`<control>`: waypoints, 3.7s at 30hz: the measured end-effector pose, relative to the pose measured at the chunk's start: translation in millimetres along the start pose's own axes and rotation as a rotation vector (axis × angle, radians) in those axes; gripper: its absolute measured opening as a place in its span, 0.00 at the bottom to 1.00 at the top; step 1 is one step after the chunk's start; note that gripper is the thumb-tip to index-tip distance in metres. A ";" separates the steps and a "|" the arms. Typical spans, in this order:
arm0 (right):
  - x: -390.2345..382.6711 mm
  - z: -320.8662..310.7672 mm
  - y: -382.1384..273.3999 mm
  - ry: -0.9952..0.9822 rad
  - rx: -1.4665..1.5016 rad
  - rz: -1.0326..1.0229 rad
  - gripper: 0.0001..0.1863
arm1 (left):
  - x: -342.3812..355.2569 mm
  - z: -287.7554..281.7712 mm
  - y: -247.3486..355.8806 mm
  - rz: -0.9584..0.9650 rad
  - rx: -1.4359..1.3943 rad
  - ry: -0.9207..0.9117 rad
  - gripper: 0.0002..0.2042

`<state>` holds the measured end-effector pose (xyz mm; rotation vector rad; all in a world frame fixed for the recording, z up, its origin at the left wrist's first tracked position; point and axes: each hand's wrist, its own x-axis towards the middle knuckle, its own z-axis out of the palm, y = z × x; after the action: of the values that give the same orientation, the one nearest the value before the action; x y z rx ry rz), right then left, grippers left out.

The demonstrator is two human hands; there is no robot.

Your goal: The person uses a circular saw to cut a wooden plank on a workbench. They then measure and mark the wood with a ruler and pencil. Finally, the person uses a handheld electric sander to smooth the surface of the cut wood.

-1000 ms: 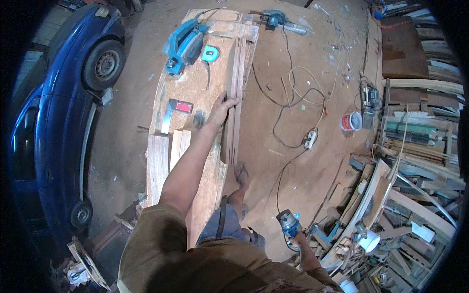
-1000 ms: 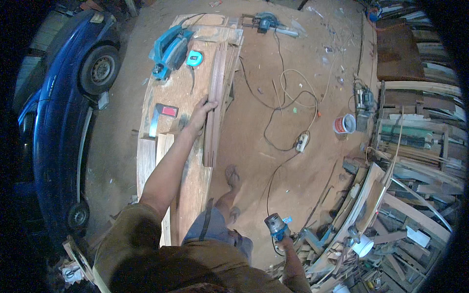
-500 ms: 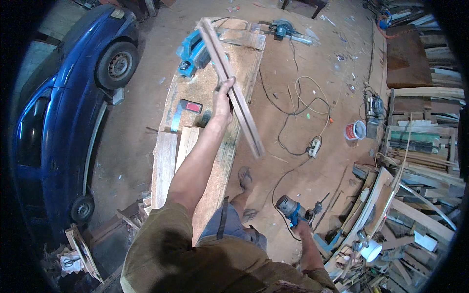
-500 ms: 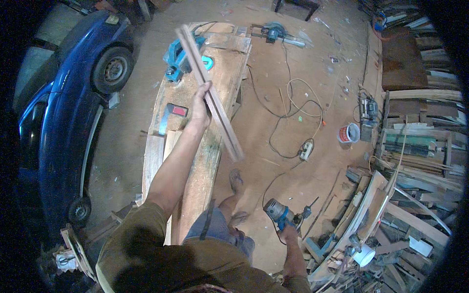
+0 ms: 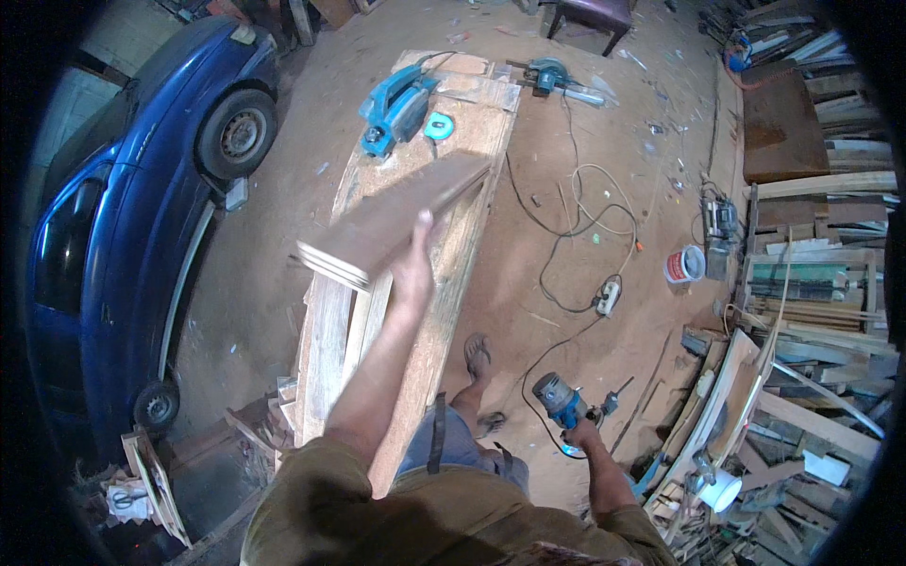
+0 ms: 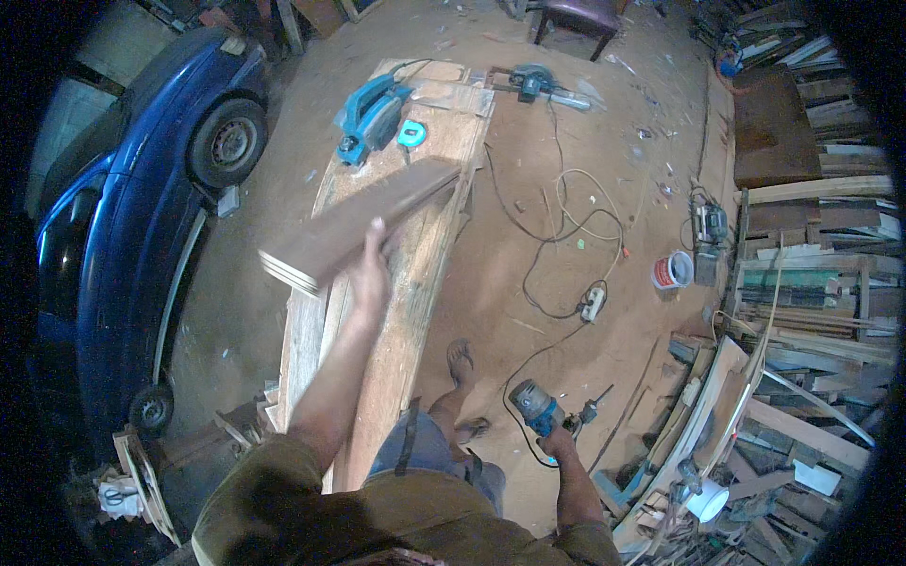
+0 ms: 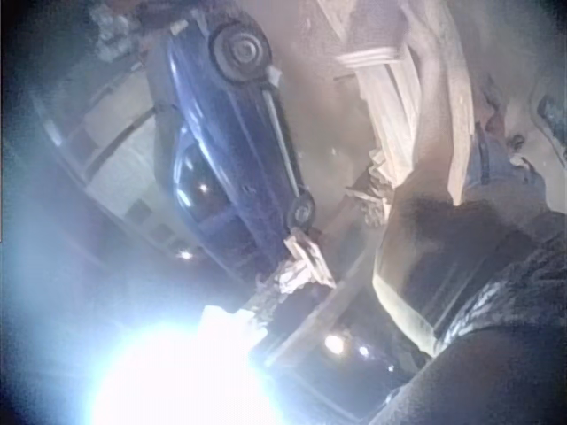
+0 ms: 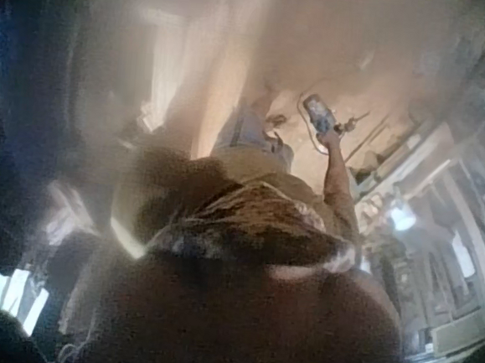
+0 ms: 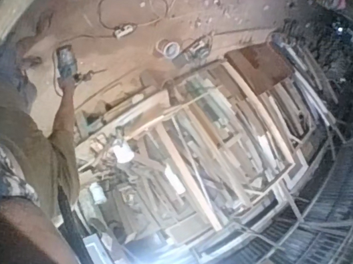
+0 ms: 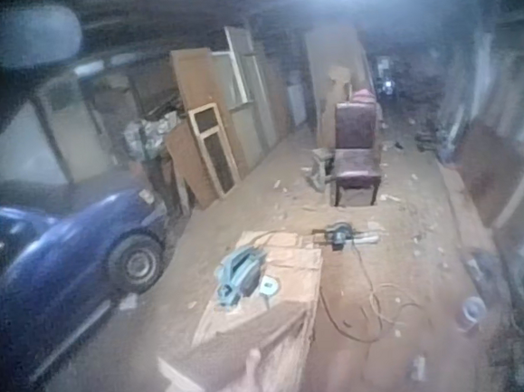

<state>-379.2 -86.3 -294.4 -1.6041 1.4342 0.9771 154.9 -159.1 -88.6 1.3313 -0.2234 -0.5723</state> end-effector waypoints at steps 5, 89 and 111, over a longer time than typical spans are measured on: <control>2.0 21.6 13.5 -0.031 -0.032 0.024 0.33 | -109.9 -39.3 -87.9 -0.366 0.201 -0.021 0.42; -12.7 50.5 -340.7 0.730 1.179 -0.692 0.20 | 150.4 -6.0 -219.2 0.626 1.170 -0.381 0.51; -3.7 -10.7 -349.8 0.548 1.079 -0.903 0.15 | 173.0 -1.4 -243.8 0.730 0.914 -0.439 0.40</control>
<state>-30.7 -65.9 -270.1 -1.3833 1.0042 -0.7137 236.9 -277.1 -350.7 1.8176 -1.3965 -0.0983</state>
